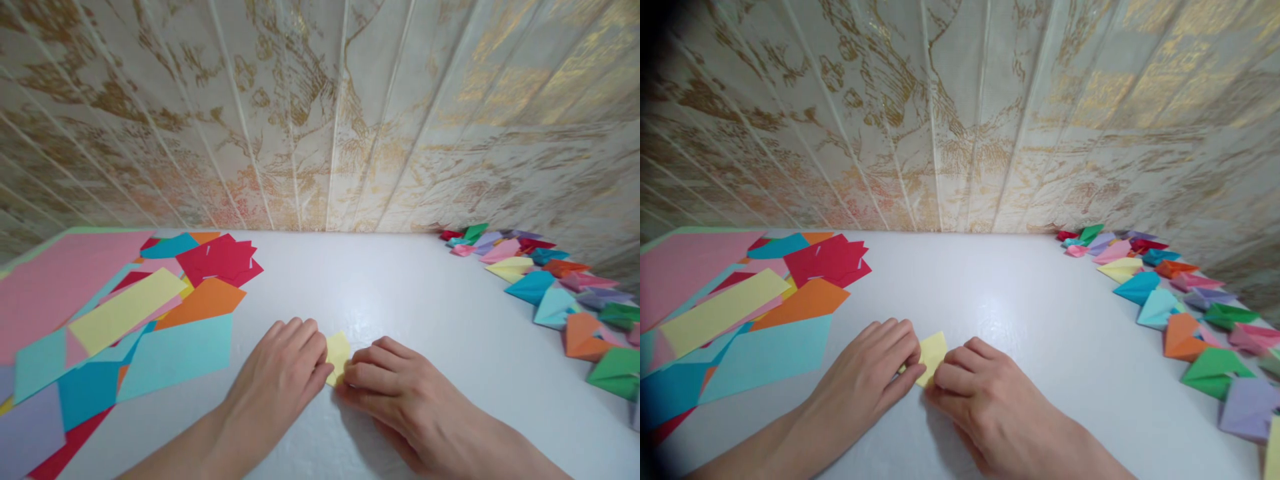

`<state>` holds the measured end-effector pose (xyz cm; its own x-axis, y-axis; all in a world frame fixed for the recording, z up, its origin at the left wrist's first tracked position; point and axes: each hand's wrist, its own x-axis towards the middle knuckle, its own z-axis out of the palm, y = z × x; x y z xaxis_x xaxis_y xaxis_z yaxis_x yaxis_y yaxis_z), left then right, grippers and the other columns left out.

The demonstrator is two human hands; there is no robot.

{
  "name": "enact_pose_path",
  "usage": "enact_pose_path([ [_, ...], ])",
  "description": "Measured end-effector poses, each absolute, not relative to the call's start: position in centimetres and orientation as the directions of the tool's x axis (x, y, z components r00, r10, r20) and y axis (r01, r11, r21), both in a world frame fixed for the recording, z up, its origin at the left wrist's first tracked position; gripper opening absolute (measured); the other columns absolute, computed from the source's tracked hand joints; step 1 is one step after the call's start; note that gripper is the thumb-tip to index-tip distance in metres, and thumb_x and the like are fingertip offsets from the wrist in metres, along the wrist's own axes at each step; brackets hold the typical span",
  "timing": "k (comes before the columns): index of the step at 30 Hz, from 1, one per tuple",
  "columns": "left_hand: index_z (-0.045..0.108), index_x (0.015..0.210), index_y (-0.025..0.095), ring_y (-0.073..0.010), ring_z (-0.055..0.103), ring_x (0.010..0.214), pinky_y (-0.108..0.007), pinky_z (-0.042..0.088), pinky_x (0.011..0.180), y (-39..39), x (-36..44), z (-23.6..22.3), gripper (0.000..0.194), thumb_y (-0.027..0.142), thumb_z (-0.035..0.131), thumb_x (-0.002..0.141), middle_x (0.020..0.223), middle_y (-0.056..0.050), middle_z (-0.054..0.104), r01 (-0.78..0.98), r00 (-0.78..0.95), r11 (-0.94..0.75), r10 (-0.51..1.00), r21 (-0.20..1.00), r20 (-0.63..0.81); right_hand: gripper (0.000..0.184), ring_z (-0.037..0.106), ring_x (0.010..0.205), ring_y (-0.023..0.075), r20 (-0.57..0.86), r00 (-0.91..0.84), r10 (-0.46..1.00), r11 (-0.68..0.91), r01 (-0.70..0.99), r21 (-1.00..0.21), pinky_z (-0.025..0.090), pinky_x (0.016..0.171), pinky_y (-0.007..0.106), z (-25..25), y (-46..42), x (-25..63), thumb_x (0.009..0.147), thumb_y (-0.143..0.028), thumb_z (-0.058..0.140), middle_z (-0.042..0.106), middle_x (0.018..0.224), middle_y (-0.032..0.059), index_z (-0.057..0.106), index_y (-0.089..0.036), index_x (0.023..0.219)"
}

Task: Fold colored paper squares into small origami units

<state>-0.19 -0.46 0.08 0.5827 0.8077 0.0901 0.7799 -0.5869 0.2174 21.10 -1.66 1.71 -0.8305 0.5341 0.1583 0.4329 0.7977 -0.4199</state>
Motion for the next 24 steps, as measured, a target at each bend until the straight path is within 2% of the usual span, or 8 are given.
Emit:
enact_pose_path([
  [6, 0.048, 0.081, 0.021, -0.0211, 0.052, 0.077, -0.036, 0.036, 0.071, -0.8, 0.0, 0.5, 0.017, 0.013, 0.053, 0.095, 0.087, -0.001, 0.059, 0.797, 0.548, -0.554, 0.831, 0.240, 0.097, 0.024, 0.055, 0.081, 0.0215, 0.208, -0.845, 0.492, 0.844, 0.405, -0.353, 0.040, 0.076, 0.037, 1.7, -2.0, 20.9, 0.094, -0.005, 0.045, 0.068, 0.091, 0.0069, 0.064, -0.018, 0.098],
  [11, 0.051, 0.084, 0.021, -0.0226, 0.051, 0.082, -0.037, 0.035, 0.073, -1.0, 0.1, 0.4, 0.015, 0.014, 0.054, 0.096, 0.090, -0.002, 0.059, 0.796, 0.547, -0.545, 0.834, 0.262, 0.074, 0.027, 0.054, 0.085, 0.0218, 0.166, -0.839, 0.519, 0.821, 0.433, -0.372, 0.041, 0.080, 0.035, 1.5, -2.0, 20.5, 0.094, -0.005, 0.045, 0.066, 0.094, 0.0071, 0.063, -0.015, 0.111],
  [17, 0.054, 0.085, 0.020, -0.0216, 0.050, 0.086, -0.037, 0.033, 0.076, -0.7, -0.7, 0.3, 0.013, 0.017, 0.058, 0.097, 0.091, 0.000, 0.060, 0.760, 0.545, -0.535, 0.834, 0.368, 0.086, 0.022, 0.053, 0.082, 0.0194, 0.152, -0.815, 0.559, 0.783, 0.458, -0.421, 0.042, 0.079, 0.033, 1.1, -2.0, 20.1, 0.094, -0.004, 0.049, 0.064, 0.089, 0.0042, 0.065, -0.017, 0.102],
  [21, 0.056, 0.091, 0.021, -0.0208, 0.050, 0.089, -0.035, 0.033, 0.079, 0.1, -2.3, 0.6, 0.010, 0.017, 0.065, 0.094, 0.095, 0.001, 0.061, 0.726, 0.553, -0.550, 0.824, 0.414, 0.125, 0.029, 0.055, 0.091, 0.0202, 0.150, -0.813, 0.563, 0.772, 0.452, -0.447, 0.045, 0.084, 0.032, 1.4, -2.0, 20.2, 0.091, 0.000, 0.048, 0.065, 0.097, 0.0059, 0.064, -0.017, 0.109],
  [24, 0.058, 0.089, 0.020, -0.0214, 0.051, 0.087, -0.035, 0.034, 0.077, 0.1, -3.1, 1.2, 0.013, 0.008, 0.058, 0.095, 0.094, 0.000, 0.062, 0.757, 0.536, -0.550, 0.832, 0.354, 0.145, 0.035, 0.055, 0.103, 0.0220, 0.165, -0.811, 0.561, 0.775, 0.445, -0.448, 0.046, 0.090, 0.034, 1.9, -1.8, 20.3, 0.089, 0.001, 0.048, 0.066, 0.111, 0.0074, 0.064, -0.018, 0.114],
])
